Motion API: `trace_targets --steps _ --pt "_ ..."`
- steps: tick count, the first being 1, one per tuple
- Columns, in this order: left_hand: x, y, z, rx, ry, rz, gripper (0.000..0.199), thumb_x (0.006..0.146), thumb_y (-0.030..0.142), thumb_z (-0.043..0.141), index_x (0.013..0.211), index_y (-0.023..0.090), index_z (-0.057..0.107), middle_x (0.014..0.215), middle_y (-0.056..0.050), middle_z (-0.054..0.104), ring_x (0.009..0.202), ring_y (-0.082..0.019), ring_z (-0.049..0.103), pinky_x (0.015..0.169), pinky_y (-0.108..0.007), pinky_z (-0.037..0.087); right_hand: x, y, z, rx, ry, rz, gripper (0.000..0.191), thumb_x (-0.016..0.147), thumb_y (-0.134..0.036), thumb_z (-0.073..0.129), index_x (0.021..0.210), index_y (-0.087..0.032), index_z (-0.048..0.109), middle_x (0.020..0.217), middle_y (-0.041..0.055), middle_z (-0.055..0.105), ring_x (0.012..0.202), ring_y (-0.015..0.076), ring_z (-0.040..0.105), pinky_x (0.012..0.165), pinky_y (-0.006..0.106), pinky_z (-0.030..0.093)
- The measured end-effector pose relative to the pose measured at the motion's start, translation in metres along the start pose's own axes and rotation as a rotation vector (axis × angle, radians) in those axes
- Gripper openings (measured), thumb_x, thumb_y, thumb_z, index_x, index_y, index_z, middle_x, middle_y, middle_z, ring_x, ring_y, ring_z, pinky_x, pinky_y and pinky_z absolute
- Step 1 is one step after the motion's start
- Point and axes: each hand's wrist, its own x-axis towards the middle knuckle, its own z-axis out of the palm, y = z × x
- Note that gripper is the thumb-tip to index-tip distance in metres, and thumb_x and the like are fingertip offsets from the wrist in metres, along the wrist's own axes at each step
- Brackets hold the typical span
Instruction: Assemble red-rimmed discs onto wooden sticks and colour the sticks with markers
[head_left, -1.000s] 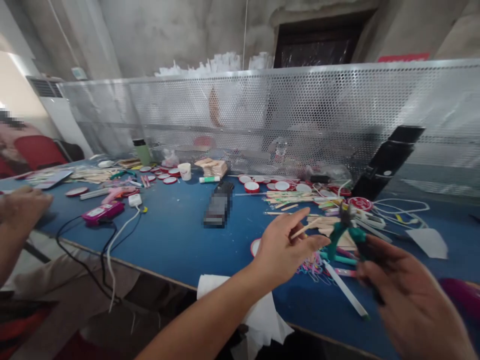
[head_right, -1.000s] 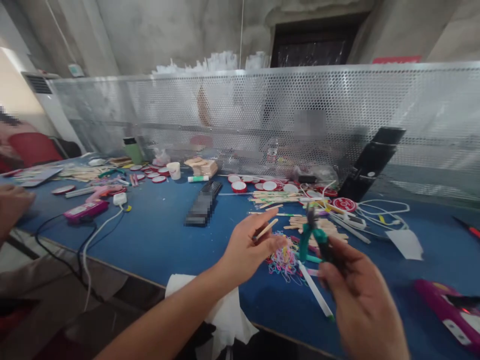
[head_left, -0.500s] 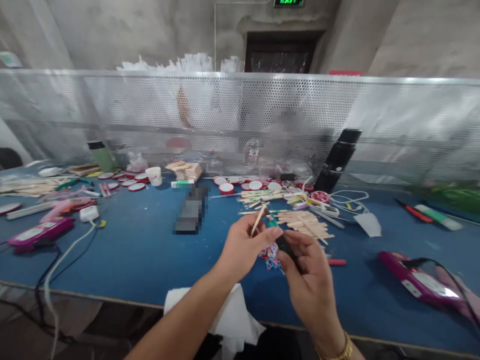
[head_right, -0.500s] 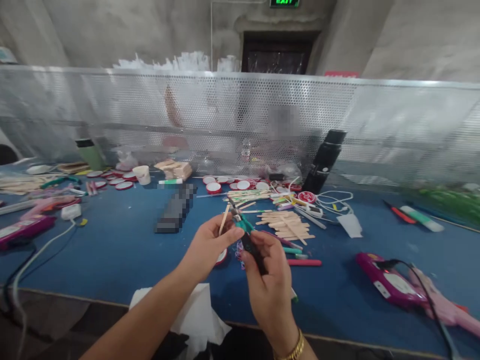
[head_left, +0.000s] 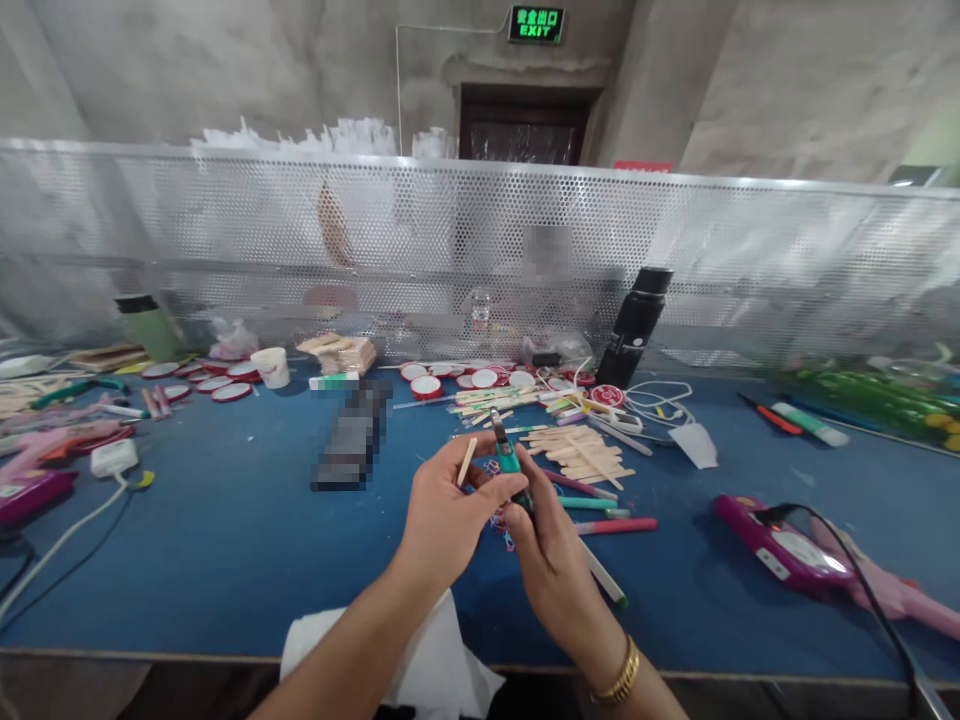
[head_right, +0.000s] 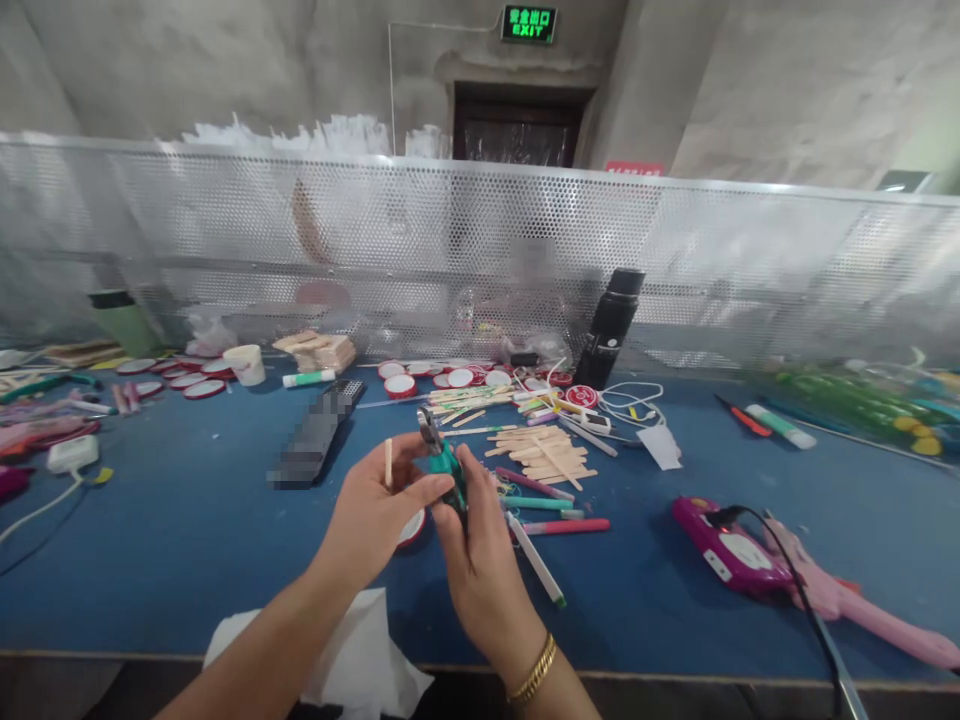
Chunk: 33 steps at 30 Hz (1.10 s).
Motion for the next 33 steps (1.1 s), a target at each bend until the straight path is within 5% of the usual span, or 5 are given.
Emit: trace_targets --steps 7,11,17,22,33 --pt "0.002 -0.005 -0.007 0.298 -0.082 0.144 0.030 0.081 0.036 0.074 0.107 0.022 0.071 0.097 -0.003 0.066 0.076 -0.015 0.058 0.069 -0.027 0.049 0.010 0.002 -0.010 0.083 0.017 0.115 0.052 0.093 -0.040 0.060 0.143 -0.024 0.053 0.141 0.0120 0.063 0.133 0.0292 0.058 0.114 0.053 0.045" --pt "0.001 -0.008 -0.013 0.384 -0.037 0.143 0.029 0.101 0.043 0.043 0.110 0.023 0.062 0.091 -0.002 0.061 0.078 -0.016 0.056 0.071 -0.028 0.047 0.003 0.003 -0.025 0.193 0.038 0.272 0.047 0.095 -0.040 0.057 0.139 -0.024 0.055 0.123 0.0104 0.071 0.113 0.0260 0.069 0.101 0.047 0.057" --pt "0.003 -0.003 -0.014 0.406 -0.052 0.194 0.024 0.100 0.034 0.046 0.096 0.022 0.066 0.084 -0.002 0.063 0.078 -0.018 0.059 0.073 -0.029 0.046 -0.019 0.007 -0.049 -0.117 0.000 0.075 0.065 0.095 -0.027 0.056 0.156 -0.035 0.035 0.159 0.0050 0.046 0.151 0.0300 0.037 0.119 0.059 0.039" --pt "0.002 0.000 -0.010 0.393 -0.081 0.226 0.024 0.099 0.032 0.047 0.094 0.021 0.068 0.085 -0.003 0.067 0.081 -0.018 0.062 0.076 -0.030 0.048 -0.024 0.006 -0.057 -0.286 -0.042 -0.005 0.067 0.096 -0.024 0.053 0.158 -0.035 0.030 0.158 0.0057 0.046 0.148 0.0303 0.040 0.118 0.059 0.043" --pt "0.001 0.000 -0.010 0.516 -0.088 0.284 0.023 0.099 0.030 0.050 0.098 0.023 0.072 0.090 -0.002 0.074 0.083 -0.018 0.065 0.080 -0.030 0.050 -0.021 0.002 -0.056 -0.280 -0.116 0.027 0.068 0.096 -0.024 0.054 0.158 -0.036 0.030 0.158 0.0044 0.046 0.148 0.0285 0.040 0.119 0.053 0.042"
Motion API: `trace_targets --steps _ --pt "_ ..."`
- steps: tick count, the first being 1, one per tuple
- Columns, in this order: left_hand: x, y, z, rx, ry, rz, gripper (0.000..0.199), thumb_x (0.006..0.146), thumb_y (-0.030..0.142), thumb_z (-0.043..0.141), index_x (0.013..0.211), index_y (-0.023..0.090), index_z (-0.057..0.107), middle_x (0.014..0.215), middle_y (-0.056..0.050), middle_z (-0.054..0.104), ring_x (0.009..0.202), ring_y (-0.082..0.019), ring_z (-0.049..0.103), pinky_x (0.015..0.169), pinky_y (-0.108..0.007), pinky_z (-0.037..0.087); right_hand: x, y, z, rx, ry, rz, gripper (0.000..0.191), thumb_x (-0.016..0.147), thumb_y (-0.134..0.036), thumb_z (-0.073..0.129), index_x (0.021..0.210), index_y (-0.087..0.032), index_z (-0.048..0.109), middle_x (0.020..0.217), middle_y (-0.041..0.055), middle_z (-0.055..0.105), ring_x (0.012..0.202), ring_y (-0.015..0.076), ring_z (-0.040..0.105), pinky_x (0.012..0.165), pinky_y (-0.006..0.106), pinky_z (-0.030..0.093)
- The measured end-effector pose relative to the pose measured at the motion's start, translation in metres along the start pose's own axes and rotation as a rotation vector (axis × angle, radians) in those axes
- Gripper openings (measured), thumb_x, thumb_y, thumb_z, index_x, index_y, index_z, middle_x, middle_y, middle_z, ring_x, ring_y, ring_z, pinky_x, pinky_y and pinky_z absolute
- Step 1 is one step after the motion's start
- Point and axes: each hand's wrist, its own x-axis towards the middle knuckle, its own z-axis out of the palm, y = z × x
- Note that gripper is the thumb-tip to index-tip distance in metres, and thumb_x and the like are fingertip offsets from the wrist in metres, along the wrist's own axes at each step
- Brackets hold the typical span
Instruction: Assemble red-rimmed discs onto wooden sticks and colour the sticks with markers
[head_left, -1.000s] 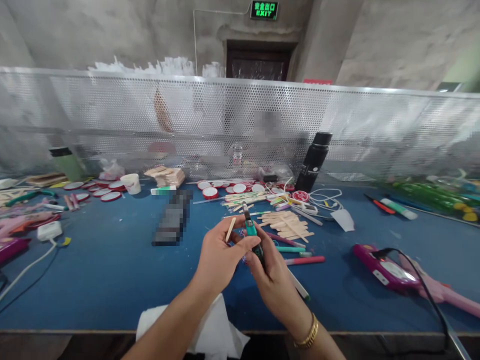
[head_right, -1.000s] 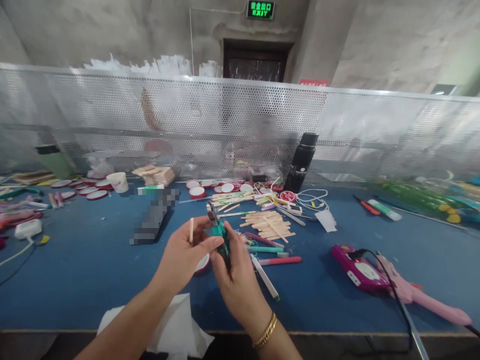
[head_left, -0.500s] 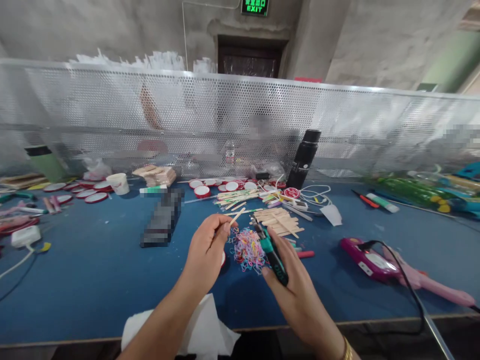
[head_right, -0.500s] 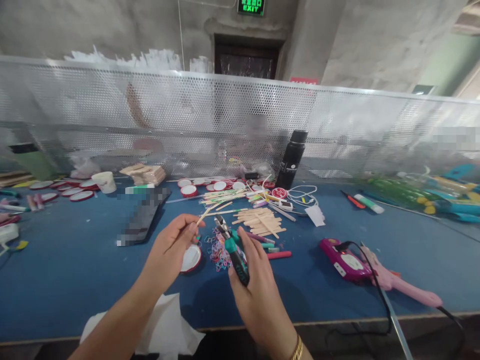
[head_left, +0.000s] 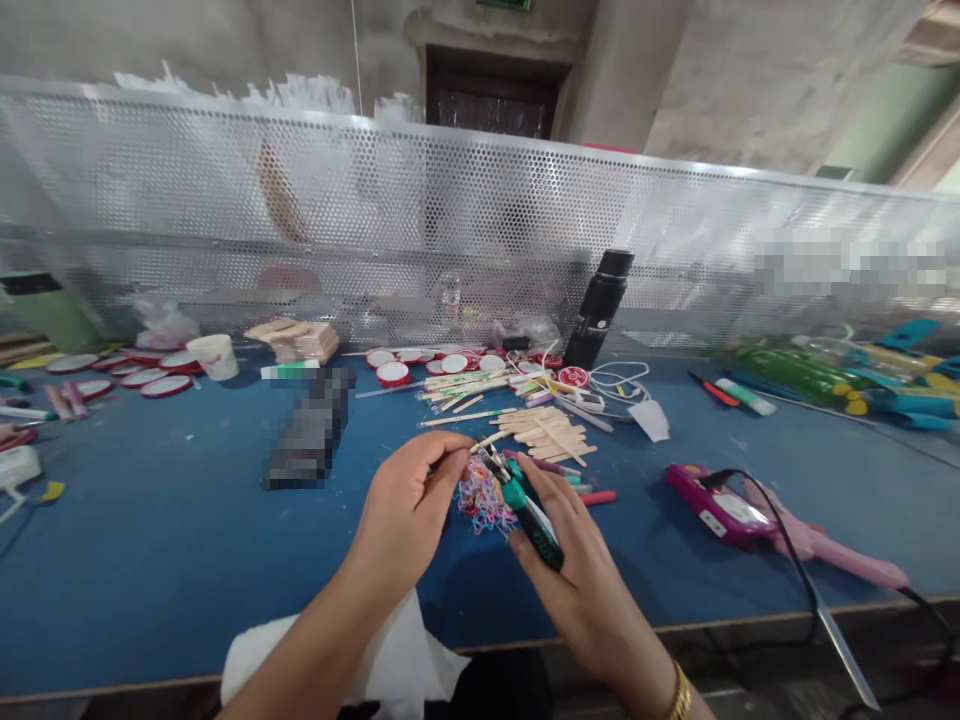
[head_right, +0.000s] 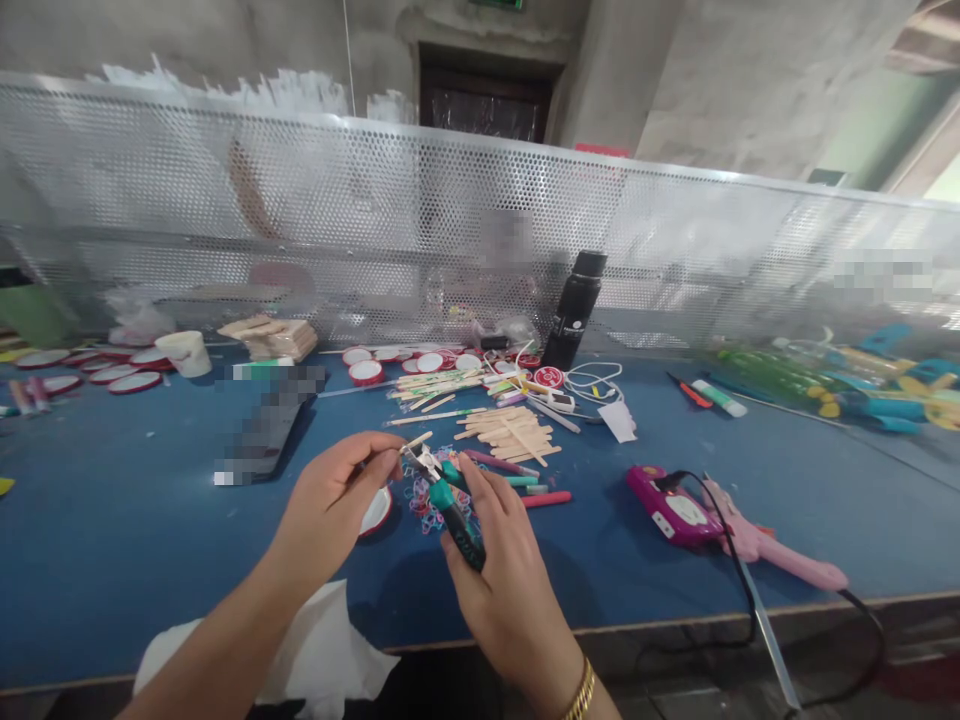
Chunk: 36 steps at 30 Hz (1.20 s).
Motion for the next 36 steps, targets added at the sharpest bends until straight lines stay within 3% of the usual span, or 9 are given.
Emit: trace_targets --steps 7,18,30,36 --pt "-0.0006 -0.0032 0.0016 0.027 0.014 0.039 0.018 0.098 0.027 0.053 0.093 0.023 0.071 0.086 0.001 0.072 0.078 -0.015 0.063 0.075 -0.026 0.048 0.0003 -0.0046 -0.0021 0.019 -0.003 0.023 0.061 0.099 -0.027 0.053 0.156 -0.033 0.033 0.157 0.0060 0.046 0.148 0.0274 0.040 0.119 0.051 0.042" --pt "0.0007 -0.0055 0.0001 0.113 0.005 0.119 0.016 0.098 0.023 0.056 0.091 0.023 0.069 0.087 0.002 0.072 0.080 -0.014 0.063 0.075 -0.026 0.047 -0.0005 -0.0060 -0.0030 0.033 -0.045 0.004 0.067 0.097 -0.026 0.054 0.158 -0.035 0.028 0.158 0.0047 0.045 0.149 0.0270 0.038 0.121 0.052 0.039" --pt "0.0024 -0.0065 -0.0023 0.153 -0.045 0.148 0.019 0.099 0.023 0.054 0.086 0.022 0.068 0.081 0.001 0.071 0.078 -0.015 0.063 0.073 -0.027 0.045 -0.0019 -0.0075 0.0006 -0.010 -0.061 0.033 0.058 0.095 -0.031 0.053 0.150 -0.026 0.037 0.150 0.0106 0.054 0.142 0.0269 0.050 0.117 0.050 0.045" --pt "0.0033 -0.0080 -0.0016 0.173 -0.057 0.130 0.020 0.099 0.024 0.054 0.084 0.022 0.067 0.081 0.002 0.070 0.078 -0.014 0.063 0.073 -0.026 0.044 -0.0012 -0.0065 0.0052 -0.053 -0.032 0.045 0.048 0.093 -0.029 0.049 0.140 -0.017 0.047 0.133 0.0159 0.065 0.127 0.0281 0.063 0.108 0.046 0.053"
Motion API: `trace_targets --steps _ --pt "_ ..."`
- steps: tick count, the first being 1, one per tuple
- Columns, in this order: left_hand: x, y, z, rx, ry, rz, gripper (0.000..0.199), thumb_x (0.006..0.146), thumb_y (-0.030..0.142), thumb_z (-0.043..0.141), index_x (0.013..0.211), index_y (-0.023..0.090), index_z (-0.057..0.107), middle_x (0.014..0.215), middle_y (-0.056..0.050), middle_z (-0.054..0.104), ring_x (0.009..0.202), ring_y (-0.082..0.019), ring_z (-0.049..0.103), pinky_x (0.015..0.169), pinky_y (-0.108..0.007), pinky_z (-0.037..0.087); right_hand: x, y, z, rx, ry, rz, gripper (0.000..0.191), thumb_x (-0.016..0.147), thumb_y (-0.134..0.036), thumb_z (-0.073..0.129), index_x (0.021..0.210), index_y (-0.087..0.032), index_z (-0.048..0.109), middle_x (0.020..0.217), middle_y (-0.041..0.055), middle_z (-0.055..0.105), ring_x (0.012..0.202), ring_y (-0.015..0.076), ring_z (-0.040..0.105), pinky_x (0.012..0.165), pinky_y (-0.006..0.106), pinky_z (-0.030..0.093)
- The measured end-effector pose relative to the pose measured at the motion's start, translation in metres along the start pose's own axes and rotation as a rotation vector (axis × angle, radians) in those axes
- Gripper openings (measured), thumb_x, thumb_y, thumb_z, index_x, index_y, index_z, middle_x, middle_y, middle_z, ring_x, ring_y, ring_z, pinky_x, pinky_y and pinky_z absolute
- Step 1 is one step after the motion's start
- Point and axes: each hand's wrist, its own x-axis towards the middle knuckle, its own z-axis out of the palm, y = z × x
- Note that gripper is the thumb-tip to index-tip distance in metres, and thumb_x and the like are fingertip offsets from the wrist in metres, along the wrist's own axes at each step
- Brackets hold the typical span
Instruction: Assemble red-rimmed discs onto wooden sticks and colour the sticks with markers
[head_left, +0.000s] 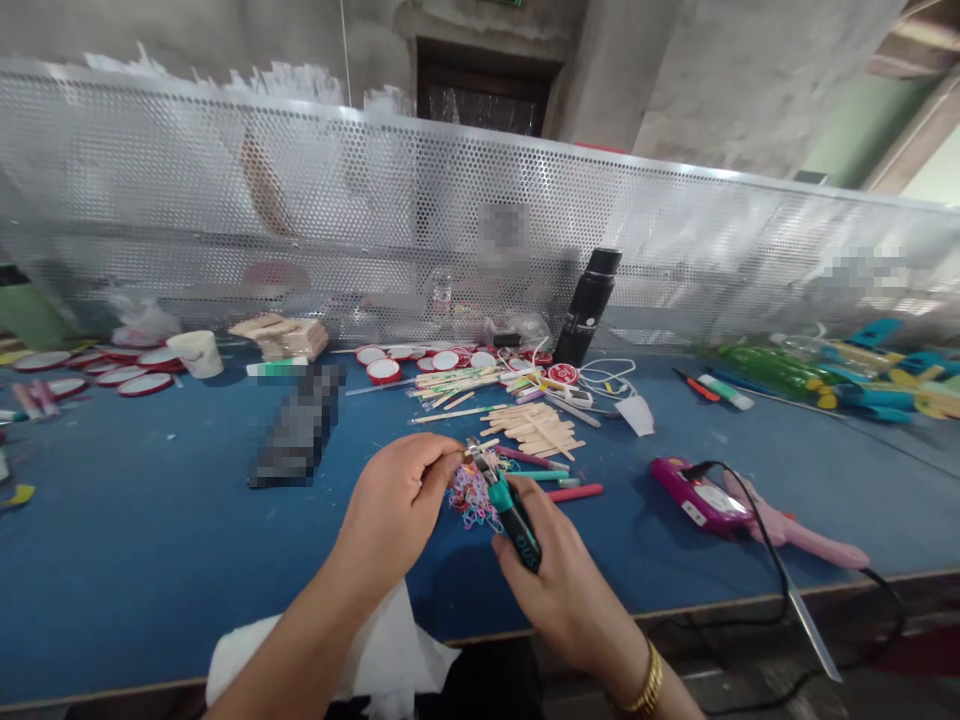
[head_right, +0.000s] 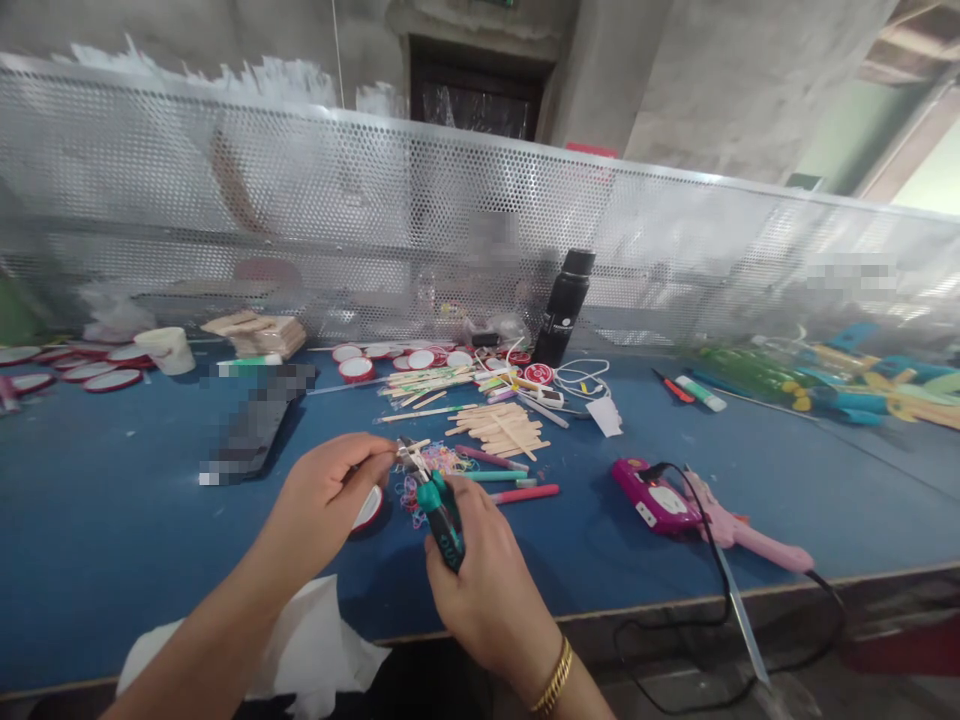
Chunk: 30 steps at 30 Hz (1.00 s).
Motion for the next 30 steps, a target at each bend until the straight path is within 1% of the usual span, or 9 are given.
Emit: trace_targets --steps 4,7,13,19,21,23,25,28,30 --pt "0.0007 -0.0024 0.0015 0.001 -0.009 0.003 0.020 0.100 0.024 0.053 0.085 0.022 0.066 0.080 0.003 0.068 0.076 -0.014 0.062 0.072 -0.026 0.043 0.0007 -0.0013 0.0014 -0.009 0.014 0.005 0.048 0.092 -0.027 0.049 0.138 -0.016 0.048 0.125 0.0155 0.068 0.120 0.0277 0.067 0.103 0.043 0.056" --pt "0.0014 -0.0029 0.0014 0.009 -0.024 0.009 0.023 0.101 0.025 0.051 0.081 0.021 0.064 0.076 0.003 0.066 0.073 -0.014 0.060 0.069 -0.025 0.042 0.0011 -0.0021 0.0024 0.005 0.026 0.009 0.048 0.090 -0.024 0.049 0.137 -0.016 0.049 0.121 0.0148 0.069 0.115 0.0270 0.069 0.100 0.042 0.057" --pt "0.0019 -0.0026 0.0008 0.019 -0.028 -0.004 0.025 0.101 0.025 0.050 0.080 0.021 0.064 0.077 0.001 0.067 0.073 -0.015 0.060 0.068 -0.026 0.043 0.0019 -0.0004 0.0043 0.048 0.004 0.049 0.049 0.086 -0.021 0.050 0.135 -0.015 0.050 0.114 0.0141 0.071 0.108 0.0271 0.071 0.096 0.042 0.058" --pt "0.0009 -0.0014 0.0030 0.021 -0.029 -0.013 0.025 0.102 0.025 0.048 0.088 0.021 0.068 0.088 -0.002 0.072 0.081 -0.018 0.063 0.074 -0.029 0.047 0.0049 -0.0015 0.0018 0.063 -0.022 0.068 0.047 0.086 -0.021 0.052 0.133 -0.018 0.050 0.116 0.0127 0.070 0.108 0.0270 0.069 0.096 0.041 0.056" --pt "0.0006 0.0001 0.0035 0.017 -0.026 -0.026 0.018 0.100 0.025 0.051 0.092 0.021 0.067 0.091 -0.002 0.072 0.084 -0.018 0.065 0.076 -0.030 0.048 0.0062 -0.0035 -0.0003 0.066 -0.033 0.067 0.042 0.088 -0.022 0.052 0.130 -0.019 0.051 0.116 0.0120 0.070 0.107 0.0264 0.069 0.095 0.041 0.057" --pt "0.0005 0.0016 0.0033 0.005 -0.015 -0.038 0.010 0.097 0.023 0.056 0.096 0.022 0.066 0.090 -0.002 0.072 0.082 -0.018 0.065 0.074 -0.030 0.048 0.0067 -0.0048 -0.0019 0.054 -0.036 0.068 0.042 0.088 -0.022 0.051 0.130 -0.019 0.051 0.117 0.0121 0.070 0.110 0.0266 0.069 0.097 0.041 0.056" --pt "0.0006 0.0027 0.0026 -0.003 -0.020 -0.047 0.008 0.096 0.022 0.057 0.094 0.022 0.065 0.083 0.001 0.071 0.075 -0.016 0.063 0.070 -0.028 0.046 0.0059 -0.0045 -0.0026 0.029 -0.035 0.057 0.048 0.087 -0.020 0.050 0.135 -0.019 0.047 0.124 0.0134 0.067 0.118 0.0272 0.066 0.102 0.043 0.055" --pt "0.0004 0.0032 0.0016 0.002 -0.031 -0.036 0.016 0.098 0.021 0.054 0.085 0.021 0.063 0.077 0.002 0.068 0.072 -0.015 0.062 0.068 -0.027 0.045 0.0030 -0.0015 -0.0023 -0.002 -0.032 0.021 0.059 0.083 -0.016 0.048 0.142 -0.018 0.041 0.136 0.0153 0.062 0.130 0.0278 0.059 0.109 0.046 0.051" --pt "-0.0001 0.0027 0.0018 0.011 -0.015 -0.011 0.016 0.098 0.021 0.055 0.086 0.022 0.065 0.082 0.001 0.071 0.078 -0.016 0.064 0.073 -0.028 0.047 0.0012 0.0012 -0.0020 -0.012 -0.032 0.002 0.064 0.081 -0.014 0.048 0.144 -0.018 0.039 0.142 0.0149 0.058 0.136 0.0276 0.054 0.113 0.048 0.048"
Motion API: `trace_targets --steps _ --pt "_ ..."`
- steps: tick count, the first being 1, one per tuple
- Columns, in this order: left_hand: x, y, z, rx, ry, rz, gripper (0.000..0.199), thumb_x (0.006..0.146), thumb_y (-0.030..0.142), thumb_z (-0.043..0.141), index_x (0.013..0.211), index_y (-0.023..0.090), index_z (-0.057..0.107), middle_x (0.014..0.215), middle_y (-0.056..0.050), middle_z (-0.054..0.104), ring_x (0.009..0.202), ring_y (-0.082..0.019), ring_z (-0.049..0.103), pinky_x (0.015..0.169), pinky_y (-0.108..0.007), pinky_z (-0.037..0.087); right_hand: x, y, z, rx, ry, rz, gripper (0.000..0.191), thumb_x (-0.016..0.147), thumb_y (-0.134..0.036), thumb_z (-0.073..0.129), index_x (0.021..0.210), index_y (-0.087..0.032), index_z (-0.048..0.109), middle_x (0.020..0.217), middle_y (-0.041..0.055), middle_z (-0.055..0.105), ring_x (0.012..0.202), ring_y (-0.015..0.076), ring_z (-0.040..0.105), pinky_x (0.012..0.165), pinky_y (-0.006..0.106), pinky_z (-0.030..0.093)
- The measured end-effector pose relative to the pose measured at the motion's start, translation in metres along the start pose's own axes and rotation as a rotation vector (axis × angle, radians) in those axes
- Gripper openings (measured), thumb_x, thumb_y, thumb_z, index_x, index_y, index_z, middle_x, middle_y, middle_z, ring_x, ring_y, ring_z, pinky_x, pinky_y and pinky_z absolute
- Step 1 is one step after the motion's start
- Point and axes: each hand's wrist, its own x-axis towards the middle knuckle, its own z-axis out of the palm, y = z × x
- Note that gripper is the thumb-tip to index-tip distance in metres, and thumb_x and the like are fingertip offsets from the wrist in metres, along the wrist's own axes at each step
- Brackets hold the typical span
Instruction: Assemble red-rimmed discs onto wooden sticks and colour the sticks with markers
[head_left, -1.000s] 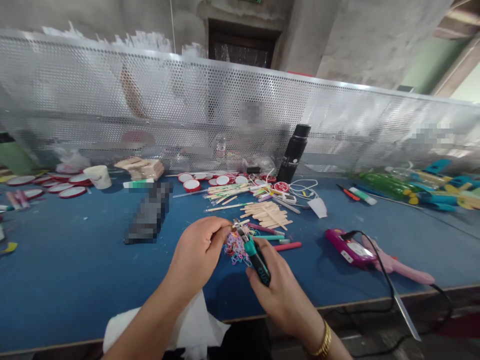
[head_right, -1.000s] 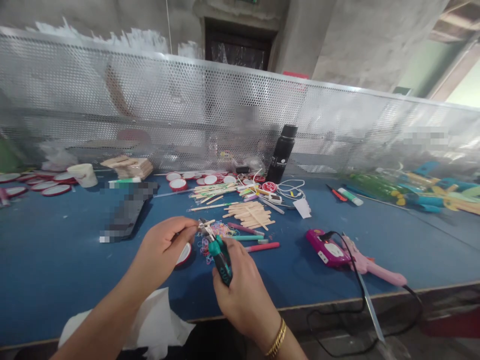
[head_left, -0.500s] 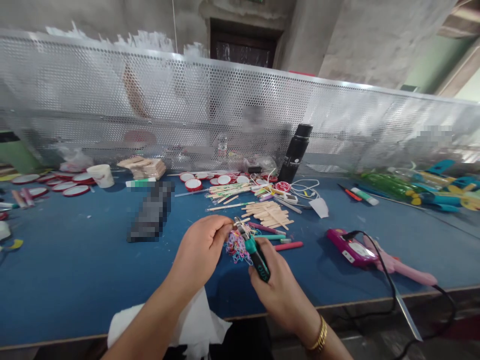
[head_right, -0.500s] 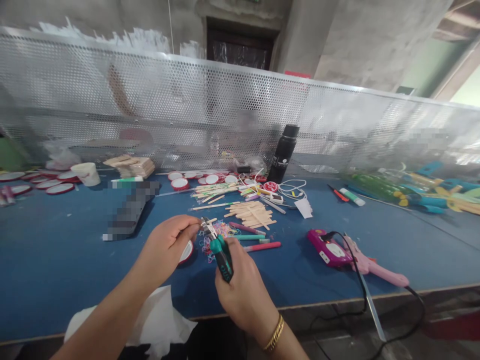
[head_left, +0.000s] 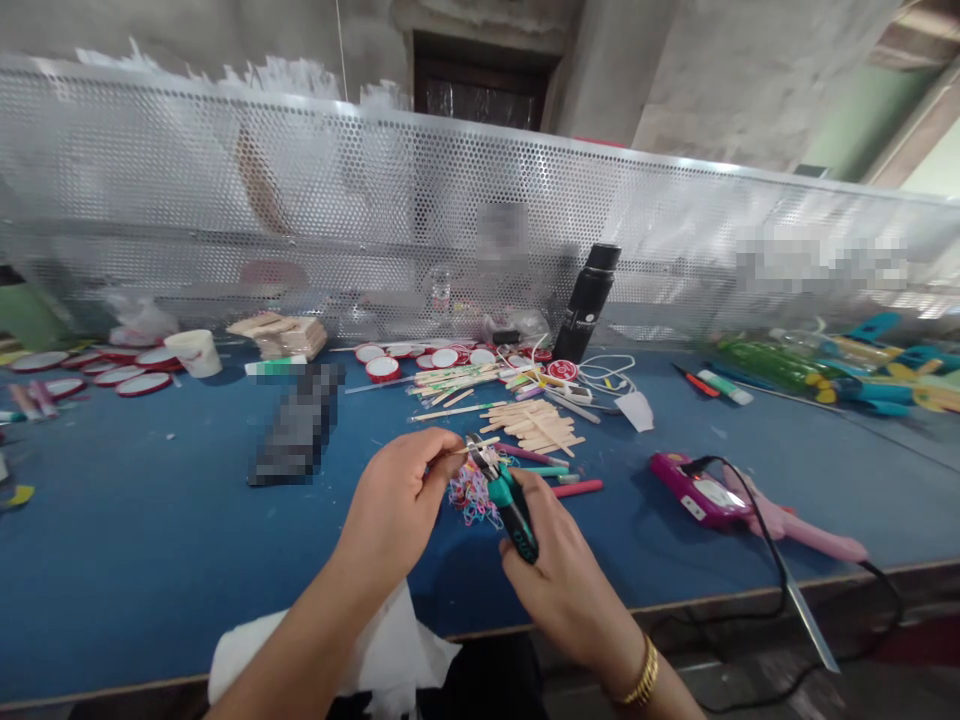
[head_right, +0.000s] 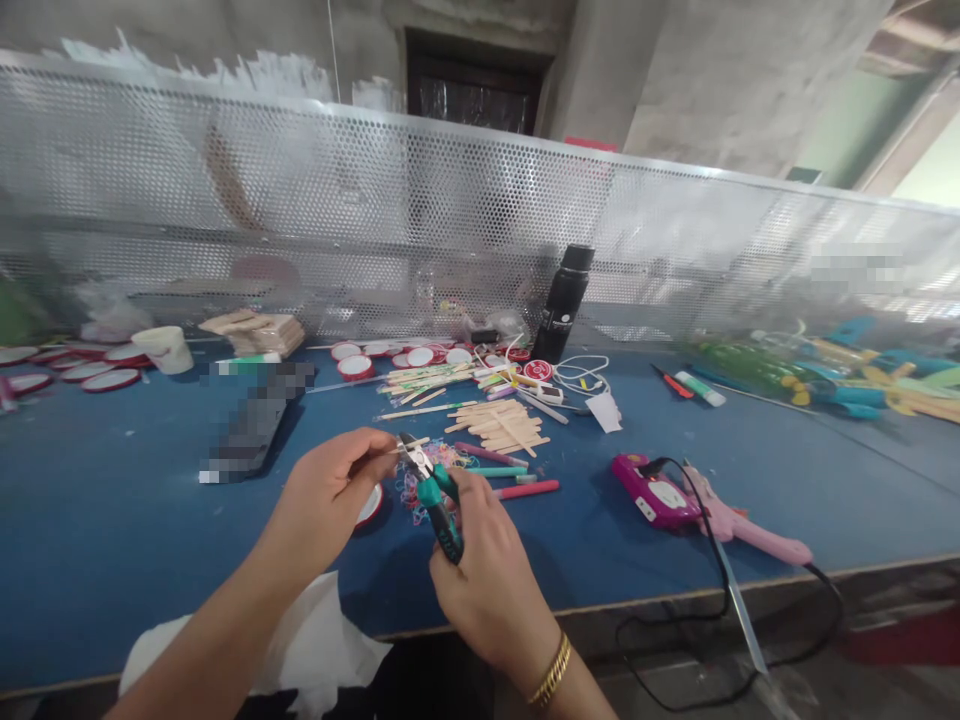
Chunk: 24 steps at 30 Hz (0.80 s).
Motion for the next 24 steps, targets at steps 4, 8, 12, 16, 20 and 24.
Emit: trace_targets --steps 4,8,12,16,20,24 --pt "-0.0009 -0.0014 0.0019 0.023 0.042 0.062 0.014 0.098 0.019 0.056 0.095 0.023 0.069 0.094 -0.002 0.074 0.090 -0.019 0.065 0.082 -0.031 0.049 -0.0013 0.0033 -0.0011 -0.003 0.002 -0.013 0.073 0.078 -0.010 0.050 0.149 -0.021 0.035 0.150 0.0123 0.051 0.144 0.0274 0.045 0.120 0.051 0.041" --pt "-0.0012 -0.0011 0.0028 0.036 0.048 0.102 0.016 0.098 0.018 0.055 0.096 0.021 0.070 0.092 -0.003 0.074 0.090 -0.019 0.066 0.083 -0.033 0.051 -0.0014 0.0018 -0.0030 0.006 0.002 -0.029 0.082 0.077 -0.008 0.050 0.154 -0.024 0.029 0.154 0.0114 0.047 0.147 0.0278 0.042 0.121 0.053 0.038" --pt "-0.0013 0.0005 0.0021 0.058 0.054 0.118 0.018 0.099 0.018 0.054 0.099 0.022 0.071 0.093 -0.003 0.073 0.090 -0.019 0.066 0.083 -0.034 0.052 -0.0016 -0.0011 -0.0039 0.008 -0.015 -0.038 0.089 0.077 -0.007 0.049 0.159 -0.026 0.021 0.160 0.0102 0.041 0.151 0.0278 0.034 0.123 0.055 0.035" --pt "-0.0014 0.0002 0.0020 0.063 0.048 0.131 0.021 0.100 0.018 0.052 0.099 0.022 0.072 0.091 -0.003 0.072 0.088 -0.019 0.065 0.082 -0.033 0.052 -0.0015 -0.0018 -0.0045 0.008 -0.024 -0.045 0.091 0.078 -0.007 0.049 0.161 -0.025 0.017 0.163 0.0096 0.036 0.154 0.0279 0.029 0.124 0.057 0.033" --pt "-0.0018 -0.0014 0.0027 0.065 0.054 0.156 0.020 0.101 0.018 0.051 0.102 0.022 0.071 0.092 -0.003 0.072 0.090 -0.020 0.064 0.083 -0.033 0.051 -0.0010 -0.0016 -0.0061 0.003 -0.013 -0.056 0.090 0.079 -0.007 0.050 0.161 -0.025 0.018 0.162 0.0092 0.038 0.153 0.0273 0.030 0.124 0.054 0.035" --pt "-0.0008 -0.0001 0.0019 0.073 0.030 0.164 0.021 0.101 0.018 0.049 0.100 0.022 0.069 0.090 -0.003 0.071 0.088 -0.019 0.062 0.080 -0.032 0.049 0.0002 -0.0001 -0.0071 0.004 0.000 -0.045 0.077 0.085 -0.014 0.052 0.158 -0.025 0.026 0.157 0.0105 0.045 0.150 0.0269 0.037 0.122 0.051 0.038"
